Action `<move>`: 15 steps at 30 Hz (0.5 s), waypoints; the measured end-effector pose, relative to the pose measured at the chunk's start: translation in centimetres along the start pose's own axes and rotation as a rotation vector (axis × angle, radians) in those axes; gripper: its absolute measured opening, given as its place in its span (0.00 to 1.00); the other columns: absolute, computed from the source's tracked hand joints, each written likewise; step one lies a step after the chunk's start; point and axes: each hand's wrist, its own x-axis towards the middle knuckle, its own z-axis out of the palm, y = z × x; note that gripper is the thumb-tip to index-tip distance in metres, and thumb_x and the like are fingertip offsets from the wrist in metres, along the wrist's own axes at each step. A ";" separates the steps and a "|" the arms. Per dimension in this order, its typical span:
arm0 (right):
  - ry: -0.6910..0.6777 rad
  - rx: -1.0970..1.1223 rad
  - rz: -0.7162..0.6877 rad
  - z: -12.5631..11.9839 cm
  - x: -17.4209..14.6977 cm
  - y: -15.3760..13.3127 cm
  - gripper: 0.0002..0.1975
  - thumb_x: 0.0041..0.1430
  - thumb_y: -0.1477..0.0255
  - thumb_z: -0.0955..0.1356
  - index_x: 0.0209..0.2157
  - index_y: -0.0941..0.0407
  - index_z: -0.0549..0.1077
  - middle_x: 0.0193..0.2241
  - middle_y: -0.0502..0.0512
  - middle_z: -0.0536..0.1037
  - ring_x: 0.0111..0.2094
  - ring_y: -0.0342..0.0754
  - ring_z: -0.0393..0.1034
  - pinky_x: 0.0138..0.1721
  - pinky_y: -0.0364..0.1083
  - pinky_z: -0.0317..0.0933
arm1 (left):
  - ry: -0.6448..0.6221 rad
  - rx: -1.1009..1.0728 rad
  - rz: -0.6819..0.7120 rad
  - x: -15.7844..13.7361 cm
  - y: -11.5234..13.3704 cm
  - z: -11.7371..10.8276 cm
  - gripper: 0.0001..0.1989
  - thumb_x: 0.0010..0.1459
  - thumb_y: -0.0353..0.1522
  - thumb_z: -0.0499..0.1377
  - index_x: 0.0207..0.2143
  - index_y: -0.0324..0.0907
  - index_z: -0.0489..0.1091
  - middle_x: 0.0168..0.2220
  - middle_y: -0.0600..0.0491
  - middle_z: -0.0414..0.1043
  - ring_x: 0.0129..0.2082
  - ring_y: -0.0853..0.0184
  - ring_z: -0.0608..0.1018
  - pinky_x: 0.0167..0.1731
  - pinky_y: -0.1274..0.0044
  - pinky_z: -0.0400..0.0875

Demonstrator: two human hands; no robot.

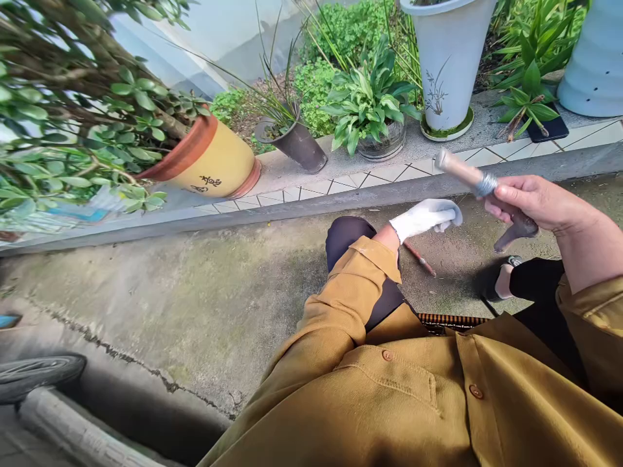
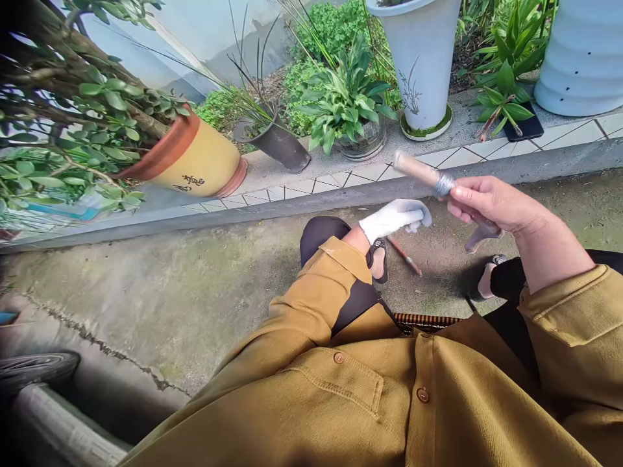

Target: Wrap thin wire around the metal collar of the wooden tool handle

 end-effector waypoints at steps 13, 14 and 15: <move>-0.286 -0.897 0.460 0.9 2.6 3.2 0.19 0.70 0.56 0.61 0.34 0.56 0.71 0.27 0.58 0.75 0.27 0.50 0.68 0.32 0.48 0.57 | -0.145 0.200 -0.089 -0.8 1.4 0.9 0.11 0.58 0.36 0.63 0.31 0.35 0.77 0.25 0.53 0.71 0.23 0.74 0.66 0.27 0.79 0.61; -0.393 -0.825 0.468 1.1 2.4 3.0 0.20 0.70 0.56 0.61 0.33 0.56 0.70 0.25 0.56 0.73 0.25 0.48 0.66 0.31 0.48 0.57 | -0.143 0.178 -0.107 -0.9 1.4 0.8 0.10 0.57 0.34 0.63 0.30 0.35 0.76 0.26 0.53 0.72 0.23 0.74 0.67 0.28 0.79 0.61; -0.486 -0.746 0.456 1.2 2.2 2.8 0.21 0.70 0.54 0.60 0.33 0.56 0.70 0.23 0.54 0.71 0.24 0.47 0.65 0.30 0.48 0.57 | -0.138 0.148 -0.116 -0.9 1.5 0.6 0.09 0.57 0.34 0.64 0.30 0.34 0.75 0.27 0.53 0.72 0.24 0.74 0.68 0.28 0.79 0.62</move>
